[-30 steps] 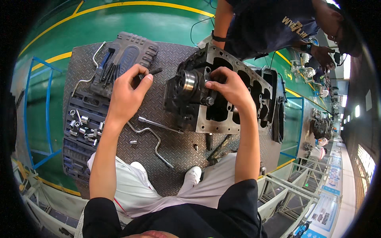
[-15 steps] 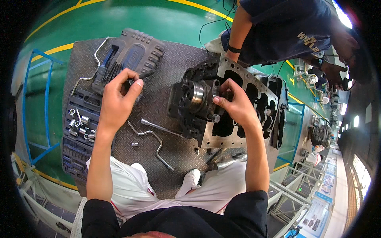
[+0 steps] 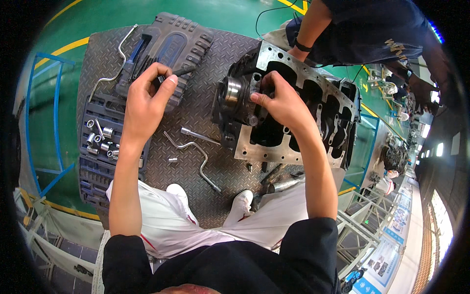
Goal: The person carries a crankshaft over to an engine block, then places the crankshaft into the main bearing seats within the engine block by hand.
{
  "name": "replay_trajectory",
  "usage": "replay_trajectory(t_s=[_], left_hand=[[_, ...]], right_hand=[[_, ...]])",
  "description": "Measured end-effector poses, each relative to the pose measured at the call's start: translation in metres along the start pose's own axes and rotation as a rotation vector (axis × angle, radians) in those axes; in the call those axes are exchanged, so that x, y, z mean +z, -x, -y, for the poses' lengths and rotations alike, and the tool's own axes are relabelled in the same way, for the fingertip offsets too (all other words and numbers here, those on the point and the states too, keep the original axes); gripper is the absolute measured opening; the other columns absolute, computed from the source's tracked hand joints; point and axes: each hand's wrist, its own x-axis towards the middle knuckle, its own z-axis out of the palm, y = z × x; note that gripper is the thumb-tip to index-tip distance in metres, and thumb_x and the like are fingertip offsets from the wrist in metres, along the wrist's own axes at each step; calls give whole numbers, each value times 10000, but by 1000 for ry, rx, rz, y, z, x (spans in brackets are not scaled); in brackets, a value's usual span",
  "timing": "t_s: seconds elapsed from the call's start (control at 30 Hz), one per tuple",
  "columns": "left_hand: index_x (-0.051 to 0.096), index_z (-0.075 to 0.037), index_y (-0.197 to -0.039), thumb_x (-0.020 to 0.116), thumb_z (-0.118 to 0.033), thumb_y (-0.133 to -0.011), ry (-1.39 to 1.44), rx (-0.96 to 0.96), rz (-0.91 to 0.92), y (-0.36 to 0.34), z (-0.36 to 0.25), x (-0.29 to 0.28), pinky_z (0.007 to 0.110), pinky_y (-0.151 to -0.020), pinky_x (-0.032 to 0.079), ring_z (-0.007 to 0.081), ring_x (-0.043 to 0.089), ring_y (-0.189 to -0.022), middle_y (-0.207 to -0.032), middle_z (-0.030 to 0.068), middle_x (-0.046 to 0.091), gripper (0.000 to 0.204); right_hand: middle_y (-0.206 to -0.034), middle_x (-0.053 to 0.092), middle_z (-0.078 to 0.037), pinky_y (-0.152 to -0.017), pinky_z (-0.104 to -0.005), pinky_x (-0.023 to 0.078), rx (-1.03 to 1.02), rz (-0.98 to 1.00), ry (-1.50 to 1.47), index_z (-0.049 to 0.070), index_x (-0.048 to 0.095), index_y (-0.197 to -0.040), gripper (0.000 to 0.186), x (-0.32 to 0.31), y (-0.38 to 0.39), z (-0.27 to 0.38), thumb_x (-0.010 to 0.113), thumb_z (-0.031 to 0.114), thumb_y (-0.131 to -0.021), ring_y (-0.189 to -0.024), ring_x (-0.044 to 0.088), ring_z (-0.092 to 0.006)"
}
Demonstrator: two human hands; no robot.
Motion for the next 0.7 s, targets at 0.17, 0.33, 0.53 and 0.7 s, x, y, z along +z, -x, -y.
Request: replay_trajectory(t_s=[0.17,0.33,0.53,0.7], left_hand=[[645,-1,-928,680,-238,-930,37,25,-58,-12,14,-6,298,-610,425,135,503,-606,-667,75,570,240],[667,-15,-936,677,-253,-918,57,34,-50,-21,17,3,298,-639,455,131,579,-637,-704,79,625,239],[681,-28,-930,682,-259,-912,69,52,-46,-19,16,12,301,-605,455,144,590,-584,-681,71,655,232],[686,-29,-931,676,-280,-899,83,83,-70,-17,-1,16,359,-687,525,287,715,-735,-775,129,717,254]], right_hand=[[-1039,655,-118,-894,-350,483,49,23,-54,-11,553,-1170,458,-6,-1,-13,801,244,-881,-970,596,-215],[-1029,652,-109,-862,-350,492,60,75,-75,-1,539,-1164,421,-15,3,-6,791,203,-897,-940,593,-191],[-1016,646,-102,-792,-318,489,27,104,-61,7,519,-1217,442,-11,-4,-8,770,219,-923,-852,581,-167],[-1005,640,-94,-807,-321,482,37,80,-61,2,532,-1211,450,-9,-1,-10,778,238,-918,-861,571,-166]])
